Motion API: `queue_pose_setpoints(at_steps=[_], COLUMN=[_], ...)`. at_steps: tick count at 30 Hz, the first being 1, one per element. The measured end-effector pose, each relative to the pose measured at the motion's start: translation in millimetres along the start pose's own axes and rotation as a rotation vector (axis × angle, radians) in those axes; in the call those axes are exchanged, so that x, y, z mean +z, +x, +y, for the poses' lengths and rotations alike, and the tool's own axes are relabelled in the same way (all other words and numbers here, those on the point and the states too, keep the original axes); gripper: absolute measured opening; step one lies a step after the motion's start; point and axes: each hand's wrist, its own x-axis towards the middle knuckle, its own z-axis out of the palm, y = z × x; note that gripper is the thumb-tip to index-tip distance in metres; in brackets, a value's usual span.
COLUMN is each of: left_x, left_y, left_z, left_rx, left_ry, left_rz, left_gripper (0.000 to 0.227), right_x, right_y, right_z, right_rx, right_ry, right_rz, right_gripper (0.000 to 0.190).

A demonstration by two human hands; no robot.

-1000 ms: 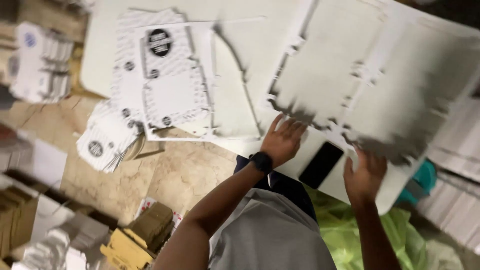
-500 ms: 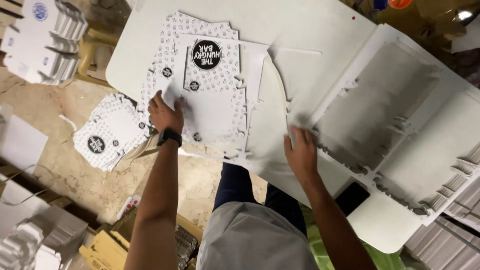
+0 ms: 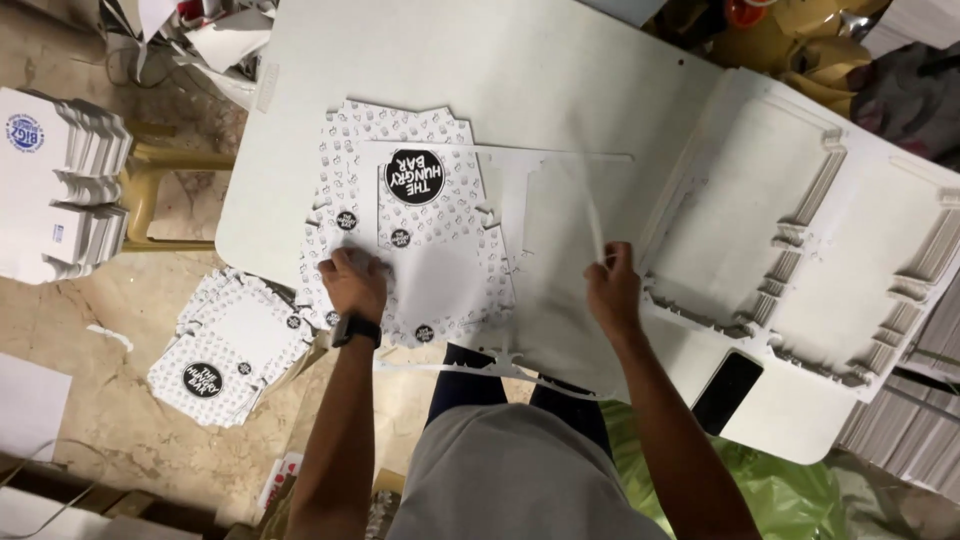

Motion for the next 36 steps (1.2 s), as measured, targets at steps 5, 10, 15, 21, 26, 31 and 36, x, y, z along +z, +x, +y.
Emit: queue_pose_setpoints(at_steps=[5, 10, 15, 21, 26, 31, 36], left_x=[15.9, 14.0, 25.9, -2.0, -94.2, -143.8, -210.3], left_y=[4.4, 5.1, 7.1, -0.4, -67.8, -134.9, -165.9], left_z=[-11.1, -9.8, -13.3, -0.8, 80.8, 156.4, 215.9], left_rx=[0.073, 0.077, 0.037, 0.162, 0.326, 0.773, 1.047], left_ry=[-0.062, -0.087, -0.091, -0.044, -0.212, -0.406, -0.527], left_rz=[0.008, 0.027, 0.053, 0.061, -0.258, -0.533, -0.254], left_gripper=[0.039, 0.040, 0.042, 0.036, 0.020, 0.049, 0.037], right_x=[-37.5, -61.8, -83.0, -84.2, -111.8, -185.4, -283.2], right_y=[-45.7, -53.2, -68.3, -76.4, -94.6, -125.9, -170.4], right_z=[-1.4, 66.8, 85.8, 90.2, 86.8, 52.3, 47.9], right_rx=[0.137, 0.239, 0.202, 0.135, 0.030, 0.054, 0.225], right_ry=[0.443, 0.917, 0.889, 0.848, 0.675, 0.573, 0.734], right_rz=[-0.001, 0.012, 0.100, 0.185, 0.361, 0.611, 0.986], right_gripper=[0.049, 0.040, 0.044, 0.043, 0.041, 0.039, 0.016])
